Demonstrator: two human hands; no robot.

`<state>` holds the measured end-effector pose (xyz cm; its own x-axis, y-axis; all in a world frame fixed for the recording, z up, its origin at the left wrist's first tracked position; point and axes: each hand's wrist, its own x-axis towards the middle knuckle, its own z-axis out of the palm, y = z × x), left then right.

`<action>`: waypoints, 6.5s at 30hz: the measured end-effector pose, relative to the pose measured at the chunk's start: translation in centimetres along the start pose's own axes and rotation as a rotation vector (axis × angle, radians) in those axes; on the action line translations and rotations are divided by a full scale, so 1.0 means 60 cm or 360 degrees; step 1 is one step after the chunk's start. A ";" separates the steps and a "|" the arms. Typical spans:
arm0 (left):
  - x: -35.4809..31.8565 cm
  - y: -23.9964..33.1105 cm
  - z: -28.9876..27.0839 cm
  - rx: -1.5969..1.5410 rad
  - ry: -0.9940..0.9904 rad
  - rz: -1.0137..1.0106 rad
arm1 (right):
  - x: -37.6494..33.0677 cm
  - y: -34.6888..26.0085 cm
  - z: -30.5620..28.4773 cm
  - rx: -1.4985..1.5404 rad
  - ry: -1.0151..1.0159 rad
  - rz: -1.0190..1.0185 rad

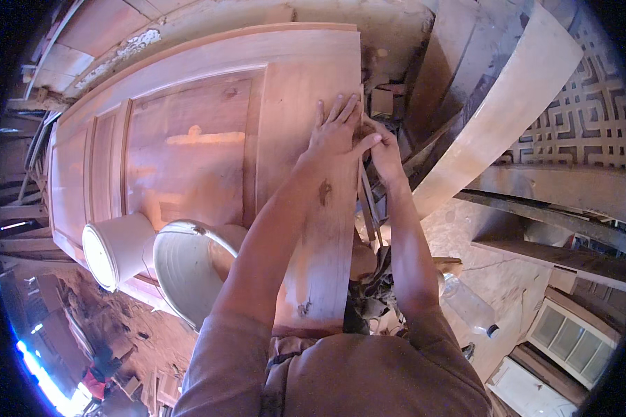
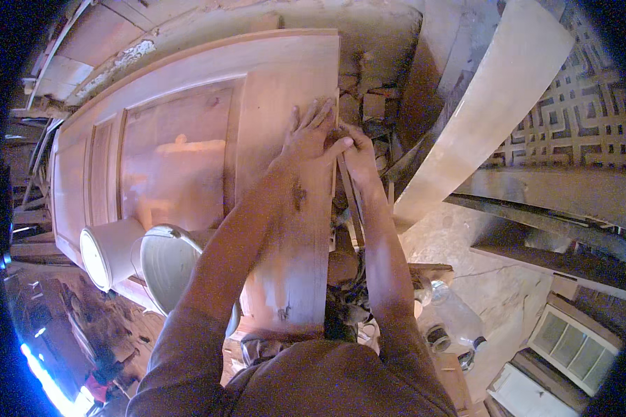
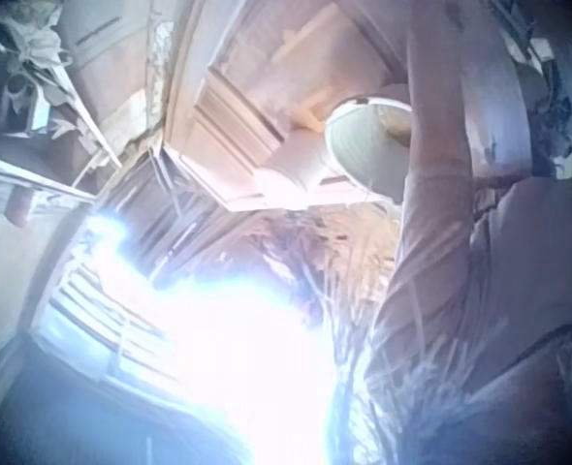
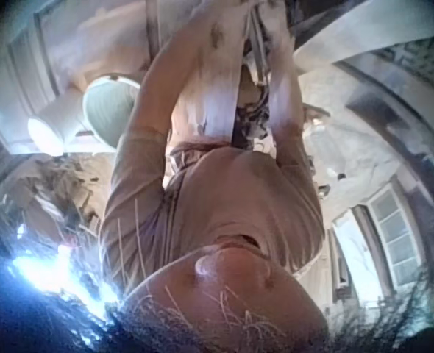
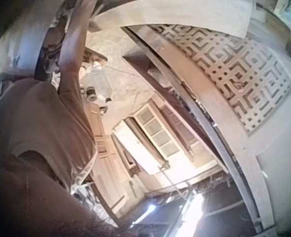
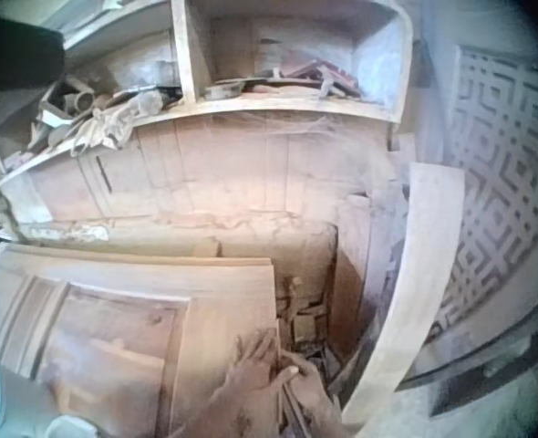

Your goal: The person mixes a substance in a bucket, applies it to a wooden door with a spatula, and then applies a liquid from a small bottle to the edge of the door.

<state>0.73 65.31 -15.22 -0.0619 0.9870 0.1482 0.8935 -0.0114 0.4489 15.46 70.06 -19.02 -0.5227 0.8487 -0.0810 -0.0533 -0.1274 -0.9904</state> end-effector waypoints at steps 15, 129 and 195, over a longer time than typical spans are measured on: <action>-0.163 0.132 0.022 0.0059 0.0317 -0.0622 | 0.014 -0.001 -0.013 -0.0036 0.0032 0.0178; -0.289 0.217 0.016 -0.0695 0.0832 -0.1016 | 0.015 -0.028 -0.017 0.0132 -0.0039 0.0593; -0.220 0.150 -0.084 -0.0801 0.1091 -0.1061 | 0.007 -0.064 0.008 0.0001 0.0046 0.0558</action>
<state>7.35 51.38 -8.71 -0.8434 0.5209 0.1314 0.3123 0.2763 0.9089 15.02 70.67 -15.20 -0.4848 0.7675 -0.4194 0.1247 -0.4140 -0.9017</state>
